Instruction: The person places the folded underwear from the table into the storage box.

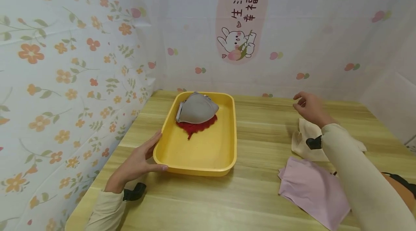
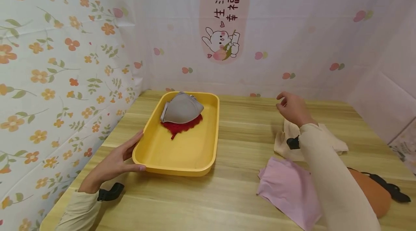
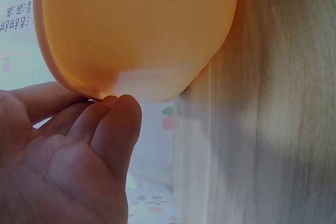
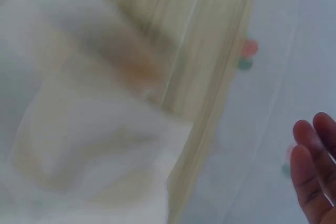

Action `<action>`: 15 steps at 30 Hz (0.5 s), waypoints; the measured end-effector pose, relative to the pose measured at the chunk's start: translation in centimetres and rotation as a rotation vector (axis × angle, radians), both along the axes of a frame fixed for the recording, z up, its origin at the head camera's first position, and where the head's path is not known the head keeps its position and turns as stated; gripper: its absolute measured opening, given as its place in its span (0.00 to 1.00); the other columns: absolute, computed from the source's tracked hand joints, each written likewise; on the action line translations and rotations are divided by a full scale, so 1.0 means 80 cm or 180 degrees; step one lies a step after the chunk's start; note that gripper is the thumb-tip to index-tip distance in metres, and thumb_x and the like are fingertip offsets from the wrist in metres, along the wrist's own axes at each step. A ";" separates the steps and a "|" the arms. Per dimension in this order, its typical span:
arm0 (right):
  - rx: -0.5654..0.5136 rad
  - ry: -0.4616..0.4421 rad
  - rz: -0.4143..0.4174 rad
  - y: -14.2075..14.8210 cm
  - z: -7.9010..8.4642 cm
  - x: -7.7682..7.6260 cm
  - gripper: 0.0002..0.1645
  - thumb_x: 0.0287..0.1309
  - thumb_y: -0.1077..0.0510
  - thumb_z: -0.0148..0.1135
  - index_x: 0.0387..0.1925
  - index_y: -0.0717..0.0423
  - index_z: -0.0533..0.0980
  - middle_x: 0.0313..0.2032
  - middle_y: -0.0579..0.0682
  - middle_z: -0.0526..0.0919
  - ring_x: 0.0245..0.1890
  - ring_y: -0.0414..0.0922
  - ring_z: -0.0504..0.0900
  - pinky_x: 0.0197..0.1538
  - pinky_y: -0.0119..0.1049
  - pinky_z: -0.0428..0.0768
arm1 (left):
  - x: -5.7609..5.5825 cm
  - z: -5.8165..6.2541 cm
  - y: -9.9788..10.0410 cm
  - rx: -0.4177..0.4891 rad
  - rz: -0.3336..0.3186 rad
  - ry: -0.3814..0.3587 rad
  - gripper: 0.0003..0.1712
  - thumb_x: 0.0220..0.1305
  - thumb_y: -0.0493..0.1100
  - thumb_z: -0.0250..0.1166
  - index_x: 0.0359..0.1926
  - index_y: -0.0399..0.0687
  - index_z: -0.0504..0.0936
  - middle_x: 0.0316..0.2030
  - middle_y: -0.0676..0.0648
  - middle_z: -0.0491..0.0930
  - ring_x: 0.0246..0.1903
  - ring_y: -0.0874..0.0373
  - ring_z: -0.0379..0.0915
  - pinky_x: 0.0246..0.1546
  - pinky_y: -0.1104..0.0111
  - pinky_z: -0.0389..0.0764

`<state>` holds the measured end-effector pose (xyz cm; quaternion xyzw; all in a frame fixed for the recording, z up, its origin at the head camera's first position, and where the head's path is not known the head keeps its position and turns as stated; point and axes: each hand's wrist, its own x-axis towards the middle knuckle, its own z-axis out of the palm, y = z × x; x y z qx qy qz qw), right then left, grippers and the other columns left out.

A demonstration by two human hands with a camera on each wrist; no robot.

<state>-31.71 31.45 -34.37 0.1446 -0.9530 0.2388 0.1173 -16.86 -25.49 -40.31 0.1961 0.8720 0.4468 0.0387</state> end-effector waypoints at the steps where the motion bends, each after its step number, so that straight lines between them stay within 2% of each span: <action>1: 0.0013 -0.0043 -0.0033 0.009 -0.002 0.002 0.18 0.69 0.61 0.56 0.54 0.70 0.73 0.40 0.71 0.82 0.40 0.65 0.83 0.40 0.58 0.81 | 0.000 0.000 0.001 -0.0008 0.0004 0.0002 0.64 0.54 0.49 0.78 0.79 0.36 0.45 0.80 0.36 0.42 0.75 0.37 0.55 0.67 0.49 0.68; 5: 0.0064 -0.0371 -0.0163 0.045 -0.006 0.009 0.24 0.69 0.58 0.57 0.58 0.73 0.69 0.45 0.76 0.79 0.43 0.68 0.80 0.40 0.57 0.81 | -0.001 0.001 0.002 -0.0044 -0.0004 0.0021 0.64 0.54 0.49 0.78 0.79 0.35 0.45 0.80 0.35 0.42 0.75 0.36 0.55 0.67 0.48 0.68; 10: 0.0300 -0.0763 -0.0405 0.089 -0.010 0.017 0.34 0.69 0.52 0.58 0.62 0.77 0.64 0.52 0.82 0.74 0.47 0.73 0.78 0.39 0.56 0.82 | -0.002 0.002 0.003 -0.0022 -0.0020 0.0009 0.64 0.54 0.50 0.78 0.79 0.35 0.45 0.80 0.36 0.41 0.75 0.36 0.54 0.67 0.49 0.68; 15: 0.0439 -0.0937 -0.0581 0.122 -0.020 0.026 0.40 0.64 0.50 0.63 0.61 0.82 0.64 0.52 0.83 0.74 0.46 0.74 0.78 0.38 0.55 0.82 | 0.000 0.000 0.002 0.0000 -0.0031 0.0000 0.64 0.54 0.49 0.78 0.79 0.35 0.45 0.80 0.36 0.41 0.75 0.37 0.53 0.67 0.49 0.68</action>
